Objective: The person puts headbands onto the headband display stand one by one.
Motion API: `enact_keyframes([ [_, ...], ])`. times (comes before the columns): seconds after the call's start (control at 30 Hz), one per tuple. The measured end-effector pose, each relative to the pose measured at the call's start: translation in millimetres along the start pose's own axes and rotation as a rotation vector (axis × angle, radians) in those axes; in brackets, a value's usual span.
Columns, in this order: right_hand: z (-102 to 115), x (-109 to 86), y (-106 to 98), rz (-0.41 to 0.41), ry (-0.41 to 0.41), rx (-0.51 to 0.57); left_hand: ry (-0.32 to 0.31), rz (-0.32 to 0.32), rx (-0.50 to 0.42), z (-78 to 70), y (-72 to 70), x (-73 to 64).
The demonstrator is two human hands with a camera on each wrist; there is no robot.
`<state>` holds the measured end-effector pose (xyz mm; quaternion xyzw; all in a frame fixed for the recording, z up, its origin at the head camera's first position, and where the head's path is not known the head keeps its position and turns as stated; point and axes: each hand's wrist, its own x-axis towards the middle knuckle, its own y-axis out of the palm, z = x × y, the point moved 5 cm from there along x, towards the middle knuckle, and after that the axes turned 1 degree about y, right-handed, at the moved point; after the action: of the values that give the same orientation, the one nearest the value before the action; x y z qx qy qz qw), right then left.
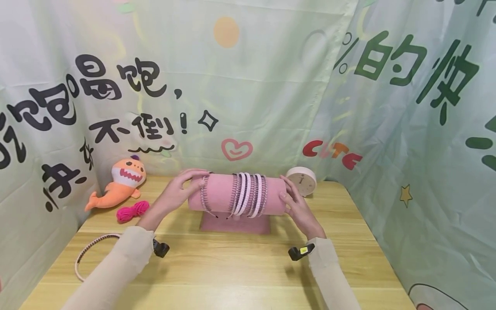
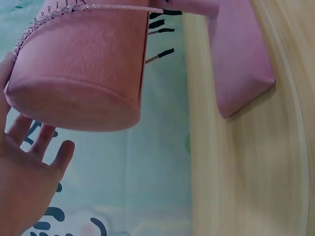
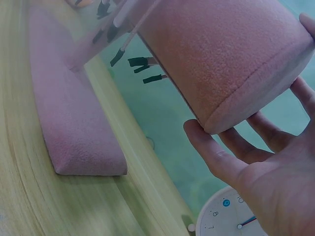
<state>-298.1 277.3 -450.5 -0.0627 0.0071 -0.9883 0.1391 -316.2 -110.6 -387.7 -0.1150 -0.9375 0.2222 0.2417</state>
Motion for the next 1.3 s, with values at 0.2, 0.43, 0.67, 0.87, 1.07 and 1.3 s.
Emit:
enact_keyframes([
  [0.2,0.4,0.2,-0.6,-0.013,0.008,0.001,0.03,-0.006,0.071,-4.6,9.6,8.0],
  [0.43,-0.3,1.1,-1.2,-0.018,0.018,0.006,0.033,0.01,0.205,-15.1,16.9,14.3],
  [0.67,-0.8,0.7,-0.3,-0.008,0.018,0.002,0.047,0.044,0.298,-22.1,21.5,19.2],
  [0.87,-1.1,1.0,0.1,-0.008,0.016,0.006,0.043,0.056,0.317,-23.9,24.6,20.5],
  [1.07,-0.6,0.8,0.3,-0.01,0.018,0.004,0.051,0.052,0.292,-24.0,24.7,20.5],
  [1.3,-1.1,0.7,0.1,-0.01,0.022,0.0,0.068,0.032,0.216,-18.6,17.3,16.5],
])
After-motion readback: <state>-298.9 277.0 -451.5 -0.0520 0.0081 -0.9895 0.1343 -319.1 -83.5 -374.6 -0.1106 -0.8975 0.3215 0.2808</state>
